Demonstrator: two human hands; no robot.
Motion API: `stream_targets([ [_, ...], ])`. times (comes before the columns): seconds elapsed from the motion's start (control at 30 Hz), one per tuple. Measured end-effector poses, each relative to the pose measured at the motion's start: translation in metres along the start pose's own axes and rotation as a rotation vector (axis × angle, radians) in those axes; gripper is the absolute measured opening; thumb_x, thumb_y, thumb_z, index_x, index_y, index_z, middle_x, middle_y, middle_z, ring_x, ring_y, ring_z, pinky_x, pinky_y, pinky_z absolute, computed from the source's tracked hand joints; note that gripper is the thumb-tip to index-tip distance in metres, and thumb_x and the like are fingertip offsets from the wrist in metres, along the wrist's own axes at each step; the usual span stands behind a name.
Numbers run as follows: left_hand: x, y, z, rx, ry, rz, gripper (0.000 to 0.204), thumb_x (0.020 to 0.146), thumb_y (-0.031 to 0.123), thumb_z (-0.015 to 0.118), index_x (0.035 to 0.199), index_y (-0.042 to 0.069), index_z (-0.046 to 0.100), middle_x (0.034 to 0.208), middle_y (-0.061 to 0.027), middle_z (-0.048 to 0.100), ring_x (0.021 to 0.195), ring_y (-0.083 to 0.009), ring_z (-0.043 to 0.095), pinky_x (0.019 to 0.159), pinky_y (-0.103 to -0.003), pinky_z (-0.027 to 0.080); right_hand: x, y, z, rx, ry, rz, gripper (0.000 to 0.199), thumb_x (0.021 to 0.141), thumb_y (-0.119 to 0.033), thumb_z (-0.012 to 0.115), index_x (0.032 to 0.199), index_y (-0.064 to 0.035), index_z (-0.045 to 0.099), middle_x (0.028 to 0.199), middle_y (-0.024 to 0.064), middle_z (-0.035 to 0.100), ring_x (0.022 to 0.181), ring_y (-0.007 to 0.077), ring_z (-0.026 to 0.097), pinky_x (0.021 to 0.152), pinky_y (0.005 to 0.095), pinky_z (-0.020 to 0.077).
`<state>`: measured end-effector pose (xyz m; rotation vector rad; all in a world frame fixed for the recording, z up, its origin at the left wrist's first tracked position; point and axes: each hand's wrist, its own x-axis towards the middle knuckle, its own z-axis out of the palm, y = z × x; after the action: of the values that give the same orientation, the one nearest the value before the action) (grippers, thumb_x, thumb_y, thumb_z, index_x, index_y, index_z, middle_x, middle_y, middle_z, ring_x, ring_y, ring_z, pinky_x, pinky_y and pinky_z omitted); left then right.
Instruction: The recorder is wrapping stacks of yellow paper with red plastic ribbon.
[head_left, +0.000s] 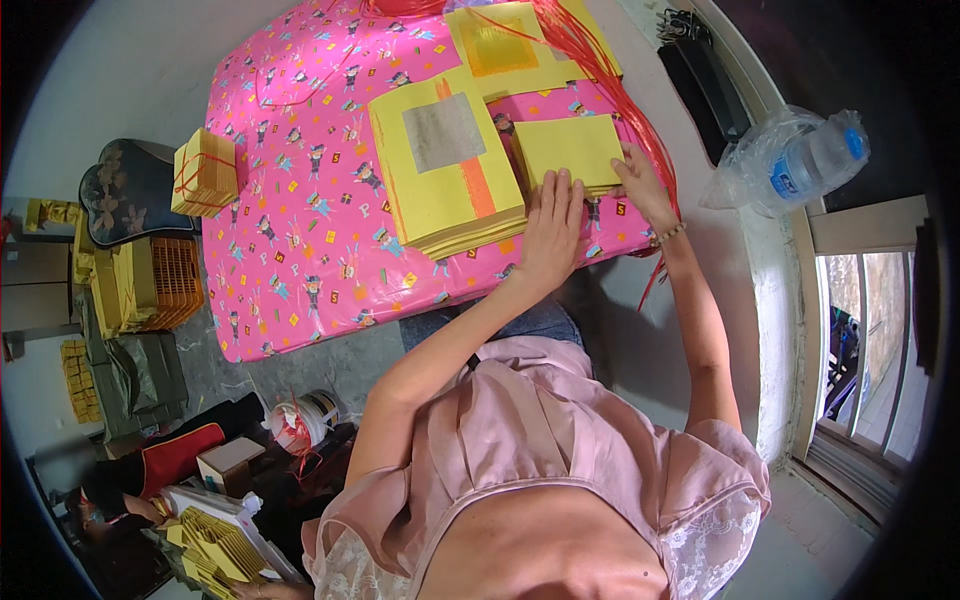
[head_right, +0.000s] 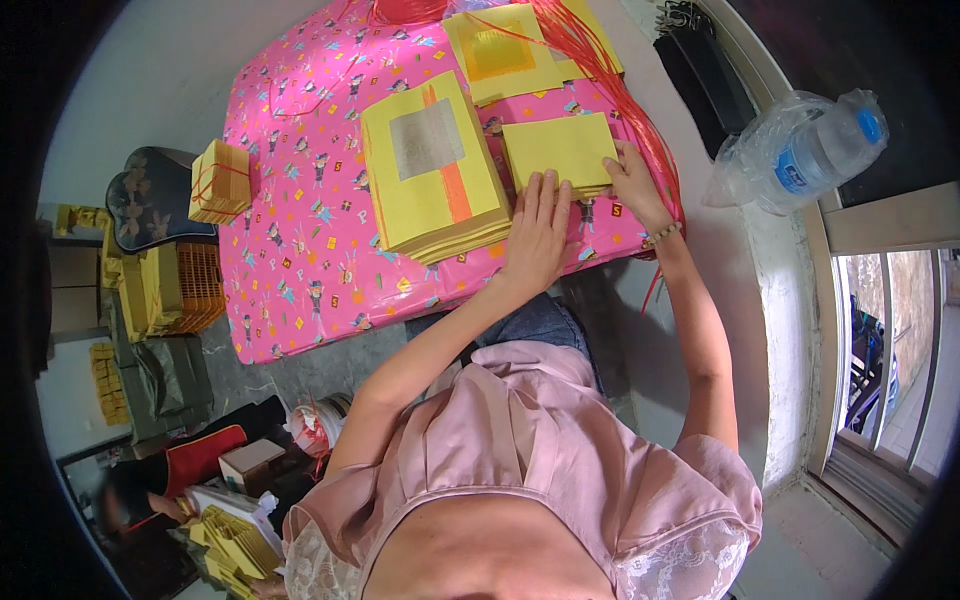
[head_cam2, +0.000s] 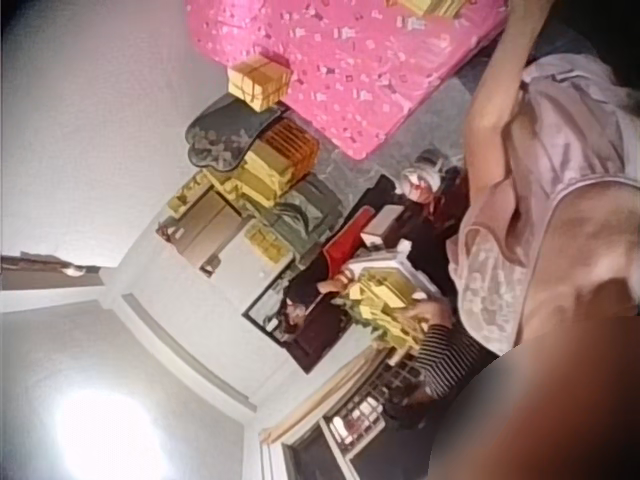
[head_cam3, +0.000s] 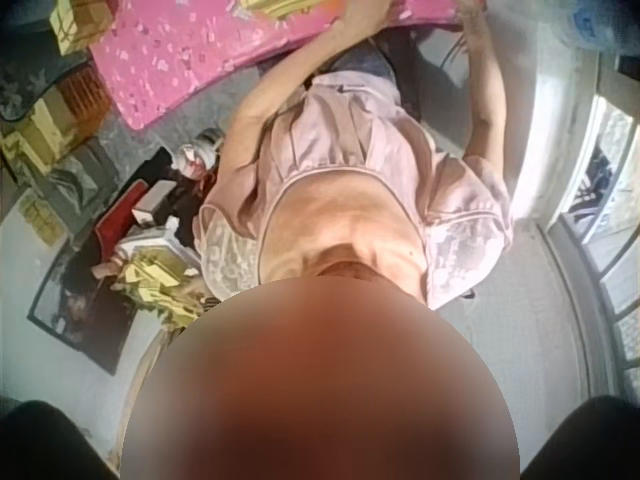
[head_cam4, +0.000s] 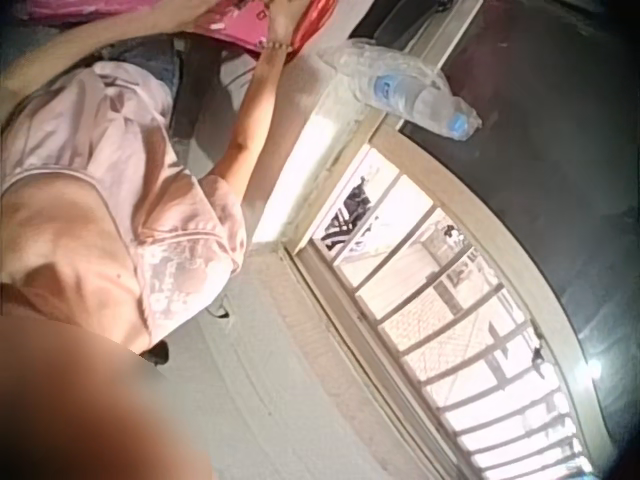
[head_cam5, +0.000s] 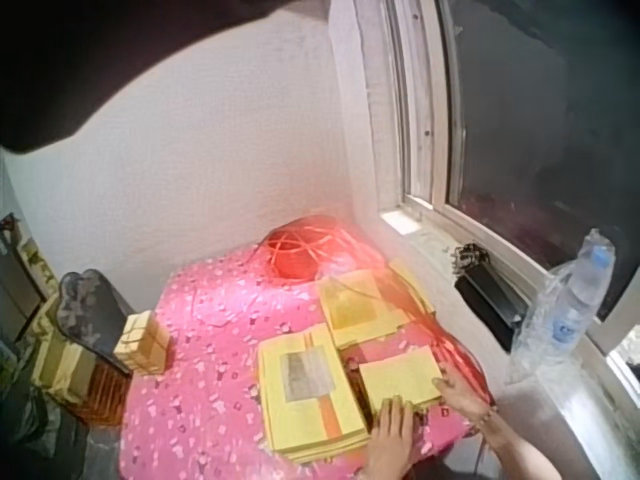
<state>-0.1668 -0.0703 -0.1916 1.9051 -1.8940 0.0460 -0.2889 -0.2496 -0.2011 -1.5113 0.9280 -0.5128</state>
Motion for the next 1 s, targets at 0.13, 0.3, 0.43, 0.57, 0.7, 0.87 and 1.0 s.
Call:
stream_targets([
  [0.13, 0.002, -0.001, 0.007, 0.017, 0.023, -0.002, 0.092, 0.074, 0.028, 0.076, 0.145, -0.006, 0.028, 0.147, -0.0294, 0.029, 0.137, -0.0461, 0.029, 0.111, -0.053, 0.028, 0.002, 0.0, -0.001, 0.001, 0.005, 0.02, 0.035, 0.1, -0.01, 0.046, 0.133, -0.0001, 0.039, 0.1, 0.0105, 0.062, 0.074, 0.0112, 0.062, 0.058, 0.0222, 0.0534],
  [0.3, 0.001, -0.003, 0.016, 0.074, -0.02, -0.024, 0.088, 0.075, 0.03, 0.075, 0.143, -0.005, 0.032, 0.145, -0.0282, 0.033, 0.134, -0.0444, 0.033, 0.11, -0.052, 0.03, 0.002, -0.002, -0.002, -0.314, 0.065, -0.01, 0.036, 0.096, -0.018, 0.056, 0.125, 0.0012, 0.049, 0.102, 0.0132, 0.062, 0.081, 0.0217, 0.064, 0.064, 0.034, 0.0534],
  [0.43, 0.001, -0.002, 0.018, 0.126, -0.044, -0.036, 0.083, 0.078, 0.032, 0.073, 0.142, -0.005, 0.034, 0.144, -0.0273, 0.034, 0.133, -0.0436, 0.034, 0.11, -0.051, 0.03, -0.01, -0.024, 0.008, -1.073, 0.343, -0.5, 0.047, 0.095, -0.023, 0.059, 0.137, -0.0053, 0.044, 0.115, 0.0159, 0.06, 0.103, 0.0294, 0.06, 0.09, 0.0443, 0.0499],
  [0.57, 0.001, 0.001, 0.018, 0.243, -0.13, -0.043, 0.078, 0.086, 0.041, 0.063, 0.143, -0.003, 0.034, 0.147, -0.0268, 0.032, 0.135, -0.0426, 0.031, 0.112, -0.051, 0.025, -0.005, -0.018, 0.013, -1.056, 0.118, -0.512, 0.058, 0.096, -0.04, 0.053, 0.145, -0.0136, 0.039, 0.151, 0.0157, 0.032, 0.14, 0.0356, 0.027, 0.112, 0.0492, 0.0267],
  [0.7, -0.001, 0.0, 0.02, 0.201, -0.122, -0.045, 0.078, 0.087, 0.04, 0.062, 0.144, -0.004, 0.033, 0.149, -0.0271, 0.03, 0.137, -0.0434, 0.029, 0.114, -0.051, 0.023, 0.003, -0.002, 0.011, -1.106, -0.074, -0.387, 0.059, 0.1, -0.045, 0.043, 0.152, -0.0215, 0.028, 0.162, 0.0089, 0.009, 0.149, 0.0347, 0.005, 0.116, 0.0578, 0.0121],
  [0.87, -0.005, -0.002, 0.022, 0.12, -0.093, -0.054, 0.078, 0.088, 0.037, 0.061, 0.143, -0.009, 0.031, 0.15, -0.0276, 0.028, 0.138, -0.0442, 0.027, 0.115, -0.05, 0.023, 0.007, 0.008, 0.009, -1.029, -0.066, -0.435, 0.059, 0.101, -0.046, 0.04, 0.153, -0.0219, 0.026, 0.162, 0.0094, 0.011, 0.148, 0.0357, 0.007, 0.116, 0.058, 0.0118],
  [1.0, -0.006, 0.0, 0.02, -0.015, -0.009, -0.065, 0.079, 0.083, 0.024, 0.067, 0.141, -0.013, 0.028, 0.149, -0.0298, 0.027, 0.139, -0.0462, 0.025, 0.115, -0.051, 0.023, 0.009, 0.004, 0.01, -1.074, -0.058, -0.432, 0.06, 0.1, -0.049, 0.04, 0.152, -0.0217, 0.028, 0.161, 0.0094, 0.015, 0.148, 0.036, 0.006, 0.115, 0.0584, 0.0136],
])
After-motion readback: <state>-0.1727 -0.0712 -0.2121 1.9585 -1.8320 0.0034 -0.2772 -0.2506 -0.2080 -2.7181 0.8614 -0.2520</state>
